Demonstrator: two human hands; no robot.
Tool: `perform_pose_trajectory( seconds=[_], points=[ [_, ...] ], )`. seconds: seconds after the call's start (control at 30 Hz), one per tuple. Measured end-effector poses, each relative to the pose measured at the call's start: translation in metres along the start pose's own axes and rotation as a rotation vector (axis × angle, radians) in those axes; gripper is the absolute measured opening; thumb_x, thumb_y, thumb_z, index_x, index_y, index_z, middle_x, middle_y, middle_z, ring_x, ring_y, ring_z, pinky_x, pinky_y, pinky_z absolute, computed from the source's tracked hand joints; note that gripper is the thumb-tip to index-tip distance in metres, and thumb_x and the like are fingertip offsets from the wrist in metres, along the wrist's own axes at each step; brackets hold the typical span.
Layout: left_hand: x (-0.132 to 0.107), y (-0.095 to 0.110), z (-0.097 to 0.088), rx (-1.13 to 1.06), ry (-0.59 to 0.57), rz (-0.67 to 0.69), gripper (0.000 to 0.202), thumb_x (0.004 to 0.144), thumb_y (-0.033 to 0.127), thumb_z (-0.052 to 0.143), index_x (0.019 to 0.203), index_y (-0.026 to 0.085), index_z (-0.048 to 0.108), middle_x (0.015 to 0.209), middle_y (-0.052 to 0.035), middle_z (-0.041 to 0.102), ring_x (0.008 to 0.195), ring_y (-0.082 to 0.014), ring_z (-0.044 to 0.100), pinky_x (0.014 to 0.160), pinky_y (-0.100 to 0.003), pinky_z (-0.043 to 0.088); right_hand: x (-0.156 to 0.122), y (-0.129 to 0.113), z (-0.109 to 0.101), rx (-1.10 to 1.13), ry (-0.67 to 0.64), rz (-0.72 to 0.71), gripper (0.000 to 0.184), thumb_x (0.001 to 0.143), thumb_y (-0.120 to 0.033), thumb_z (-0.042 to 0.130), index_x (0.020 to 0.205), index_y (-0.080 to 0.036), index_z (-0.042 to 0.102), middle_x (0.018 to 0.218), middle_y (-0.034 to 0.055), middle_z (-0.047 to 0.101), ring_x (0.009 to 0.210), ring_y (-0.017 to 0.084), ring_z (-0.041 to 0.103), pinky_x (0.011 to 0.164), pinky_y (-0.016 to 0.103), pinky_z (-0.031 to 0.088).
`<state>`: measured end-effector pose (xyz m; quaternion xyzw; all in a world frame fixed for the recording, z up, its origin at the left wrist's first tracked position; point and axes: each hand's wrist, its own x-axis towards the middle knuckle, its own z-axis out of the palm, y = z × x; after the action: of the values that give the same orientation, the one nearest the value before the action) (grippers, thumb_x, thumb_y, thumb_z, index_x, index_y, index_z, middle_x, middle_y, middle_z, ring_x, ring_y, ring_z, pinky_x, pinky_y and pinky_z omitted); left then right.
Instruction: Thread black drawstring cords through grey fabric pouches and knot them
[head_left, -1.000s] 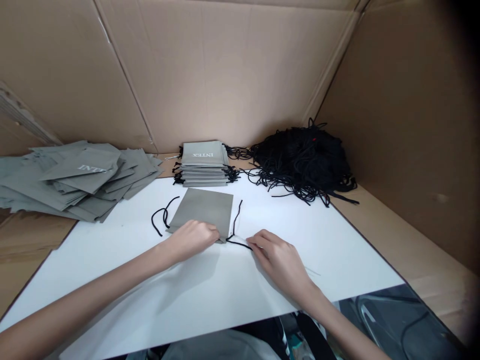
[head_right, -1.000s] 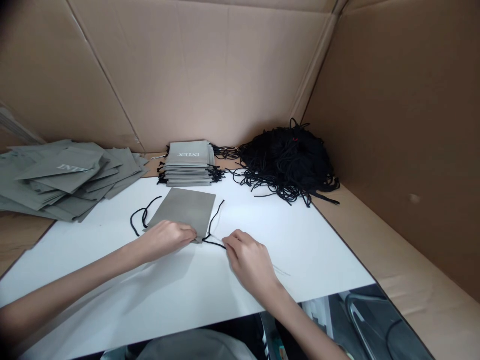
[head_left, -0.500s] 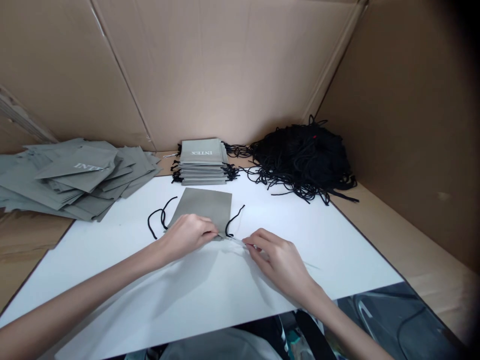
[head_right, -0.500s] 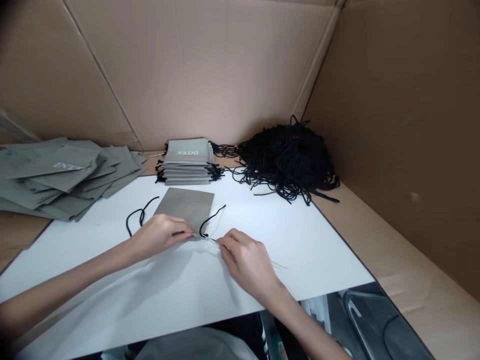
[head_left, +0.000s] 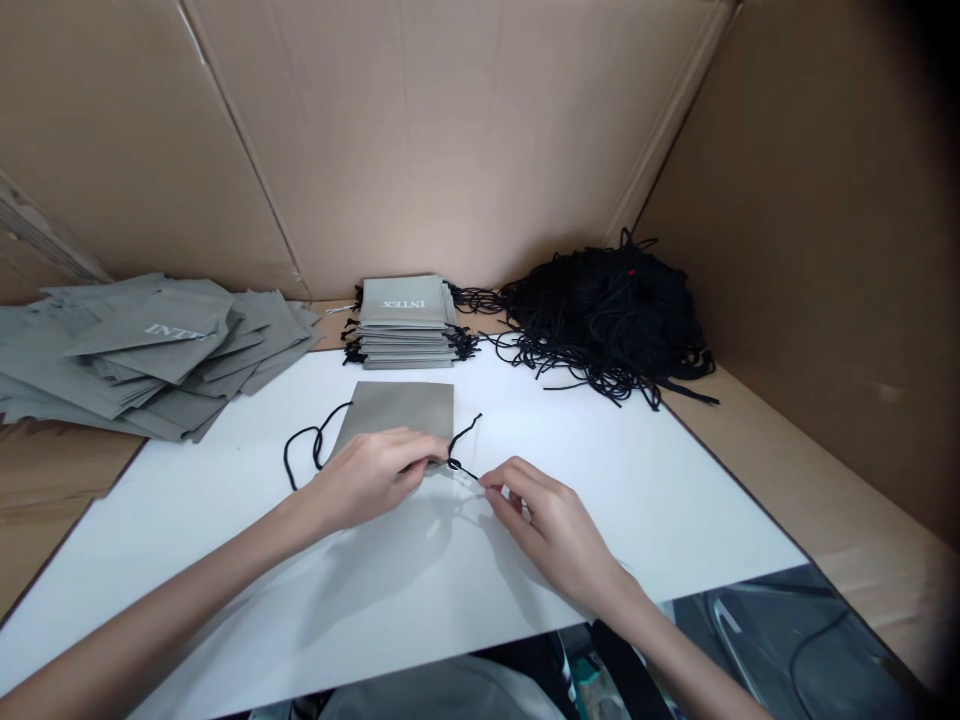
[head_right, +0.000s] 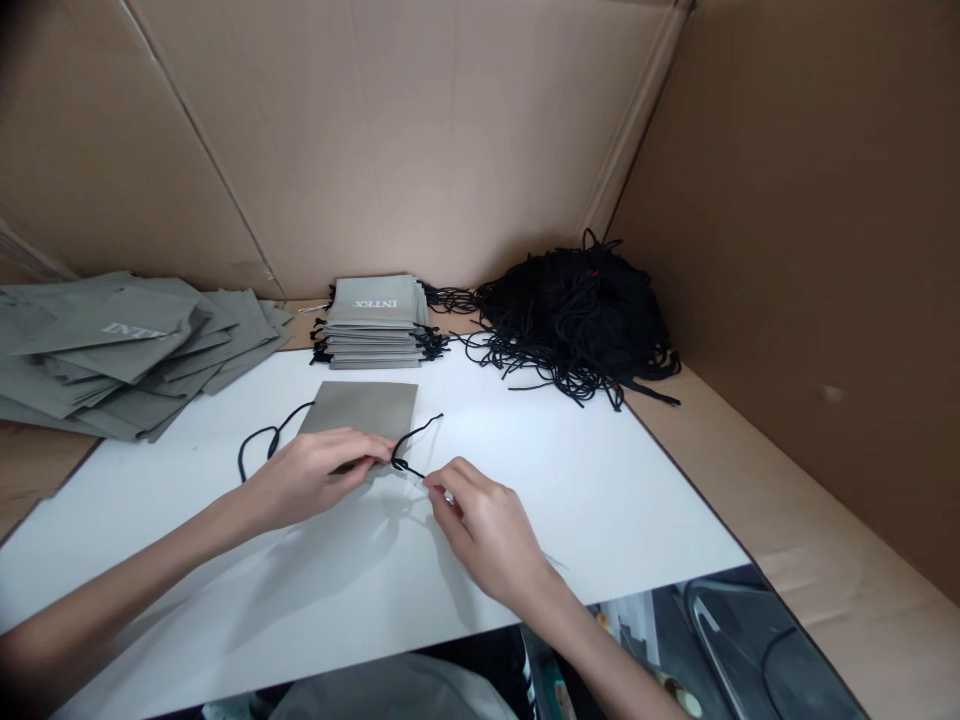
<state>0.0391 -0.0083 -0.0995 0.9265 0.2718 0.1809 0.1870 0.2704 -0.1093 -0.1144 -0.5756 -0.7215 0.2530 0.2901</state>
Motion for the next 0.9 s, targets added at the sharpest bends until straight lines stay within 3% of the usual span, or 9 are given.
perform_pose_trajectory(
  seconds=[0.17,0.37,0.6,0.77,0.9],
  points=[
    [0.001,0.002,-0.002,0.016,-0.110,0.089,0.044,0.092,0.006,0.040,0.125,0.024,0.063,0.127,-0.0005,0.068,0.109,-0.0188,0.065,0.088,-0.029,0.052,0.002,0.000,0.002,-0.029,-0.015,-0.011,0.018,0.097,-0.015,0.045,0.099,-0.023,0.062,0.095,0.0016,0.065,0.069,0.014,0.060,0.061,0.026,0.044],
    [0.000,0.003,0.001,-0.026,-0.154,0.017,0.052,0.090,0.002,0.041,0.131,0.027,0.061,0.111,-0.0005,0.073,0.097,-0.0166,0.065,0.077,-0.024,0.052,0.008,-0.003,0.005,-0.025,-0.051,0.038,0.015,0.094,-0.014,0.047,0.096,-0.022,0.061,0.091,0.0012,0.065,0.066,0.014,0.057,0.060,0.026,0.043],
    [-0.006,-0.002,0.010,-0.114,-0.016,0.232,0.062,0.087,-0.006,0.036,0.131,0.029,0.062,0.097,-0.0009,0.075,0.095,-0.0155,0.063,0.072,-0.022,0.053,0.017,0.005,0.002,0.164,-0.093,0.102,0.019,0.097,-0.023,0.049,0.089,-0.019,0.065,0.086,0.0021,0.067,0.072,0.015,0.058,0.063,0.026,0.042],
    [-0.008,-0.005,0.011,0.118,0.075,0.356,0.046,0.092,-0.004,0.040,0.108,0.023,0.073,0.085,-0.0037,0.073,0.093,-0.0178,0.064,0.068,-0.023,0.050,0.026,0.014,-0.004,0.364,-0.128,0.136,0.019,0.096,-0.030,0.053,0.095,-0.018,0.069,0.086,0.0019,0.068,0.074,0.015,0.059,0.066,0.026,0.043],
    [-0.007,-0.007,0.009,0.162,0.103,0.392,0.039,0.093,-0.001,0.042,0.101,0.021,0.073,0.080,-0.0033,0.072,0.089,-0.0178,0.065,0.068,-0.023,0.050,0.032,0.015,-0.011,0.392,-0.147,0.113,0.019,0.095,-0.030,0.054,0.095,-0.018,0.069,0.090,0.0025,0.070,0.079,0.015,0.059,0.069,0.026,0.043]
  ],
)
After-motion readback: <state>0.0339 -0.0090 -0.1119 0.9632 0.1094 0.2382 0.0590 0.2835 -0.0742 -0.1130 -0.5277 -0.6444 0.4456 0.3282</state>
